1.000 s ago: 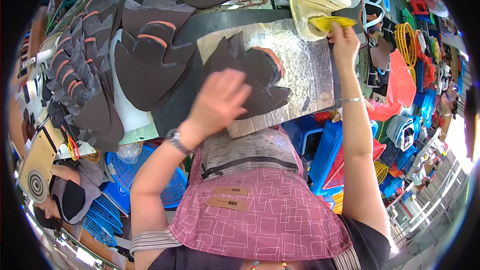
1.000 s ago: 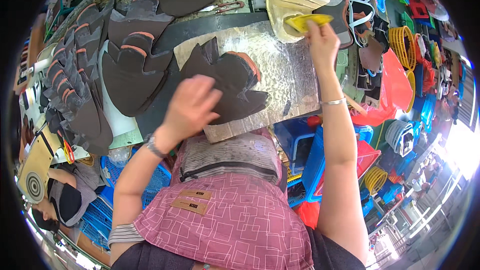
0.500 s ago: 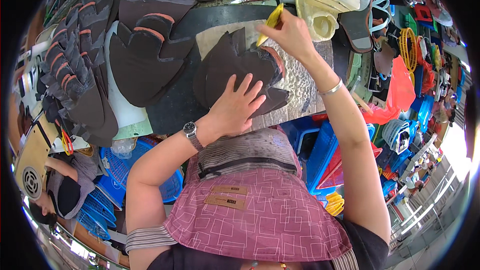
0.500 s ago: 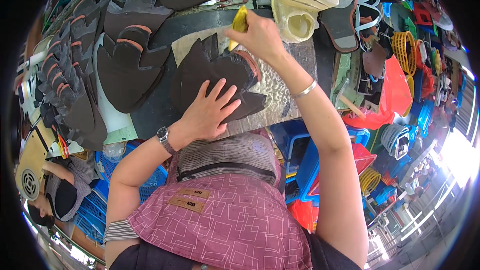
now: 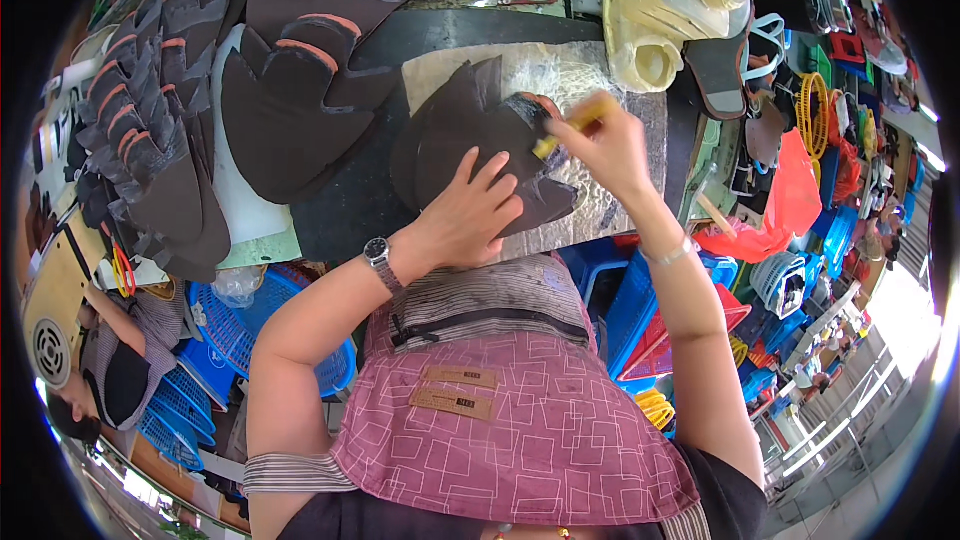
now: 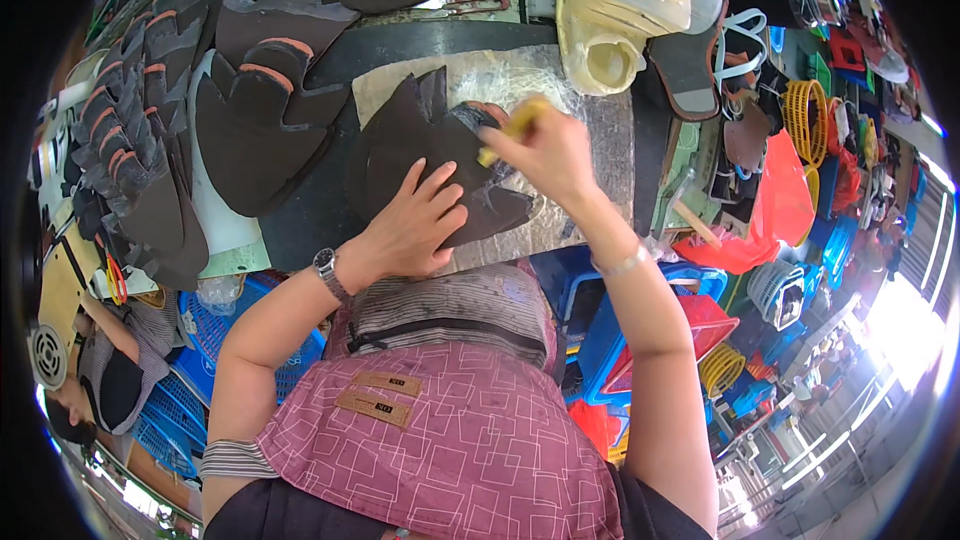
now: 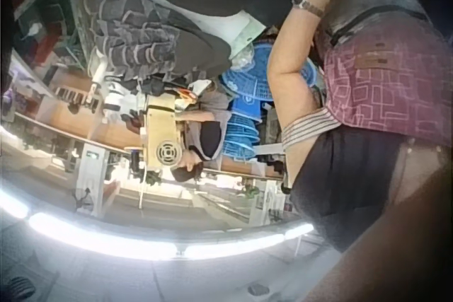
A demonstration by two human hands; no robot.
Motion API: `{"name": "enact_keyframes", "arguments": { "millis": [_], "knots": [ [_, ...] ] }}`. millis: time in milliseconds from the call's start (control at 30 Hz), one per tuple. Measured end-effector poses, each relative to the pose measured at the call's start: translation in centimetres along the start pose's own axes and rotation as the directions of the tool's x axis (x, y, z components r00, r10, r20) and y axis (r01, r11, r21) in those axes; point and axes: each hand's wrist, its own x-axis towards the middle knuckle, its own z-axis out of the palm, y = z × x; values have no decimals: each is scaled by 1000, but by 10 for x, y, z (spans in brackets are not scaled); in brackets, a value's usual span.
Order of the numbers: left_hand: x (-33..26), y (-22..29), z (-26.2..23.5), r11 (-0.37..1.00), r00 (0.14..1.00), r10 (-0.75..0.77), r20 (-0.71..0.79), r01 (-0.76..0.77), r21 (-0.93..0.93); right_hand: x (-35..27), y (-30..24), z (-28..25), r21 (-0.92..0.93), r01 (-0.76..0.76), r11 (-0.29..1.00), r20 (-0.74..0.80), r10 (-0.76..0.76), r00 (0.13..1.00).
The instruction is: The person applies adhesive to various shoe upper components using a handheld brush, then positions them on a work surface.
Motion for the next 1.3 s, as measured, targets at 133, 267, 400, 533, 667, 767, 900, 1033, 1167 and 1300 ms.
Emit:
{"name": "enact_keyframes", "arguments": {
  "millis": [133, 267, 400, 533, 667, 767, 900, 1033, 1167, 1300],
  "knots": [
    [-3, 1, 7, 1000, 1000, -13, -26, 13, -11, 25, -30, 46, -52, 272, 961, -94, -276, 957],
    [-4, 1, 15, 999, 989, -14, -150, 7, -45, -33, 19, 37, -48, 192, 980, -204, -198, 959],
    [-6, 3, 10, 999, 990, -30, -139, 26, -29, -72, 36, 26, 78, 362, 929, -242, -335, 911],
    [-5, 1, 9, 999, 987, -42, -155, 41, -10, -95, 70, 0, -124, 311, 942, -76, -322, 944],
    [-4, 6, 9, 998, 992, -53, -111, 55, 17, -73, 27, -4, 247, 86, 965, -166, -46, 985],
    [0, 16, 16, 992, 991, -79, -111, 89, 90, -7, -26, 39, 277, 68, 959, -73, -49, 996],
    [7, 23, 26, 977, 974, -116, -194, 147, 157, 66, -33, 72, 154, 291, 944, -286, -239, 928],
    [-13, 7, -11, 906, 848, -354, -394, 206, -369, 45, -40, 10, 506, 161, 848, -438, 91, 894],
    [-24, 16, -86, 934, 695, -349, -628, 206, -292, -6, 31, -71, 644, 182, 743, -556, 291, 779],
    [32, 42, -76, 681, 843, -499, -202, 237, -693, -54, 60, -101, 702, 221, 677, -558, 329, 762]
  ]
}}
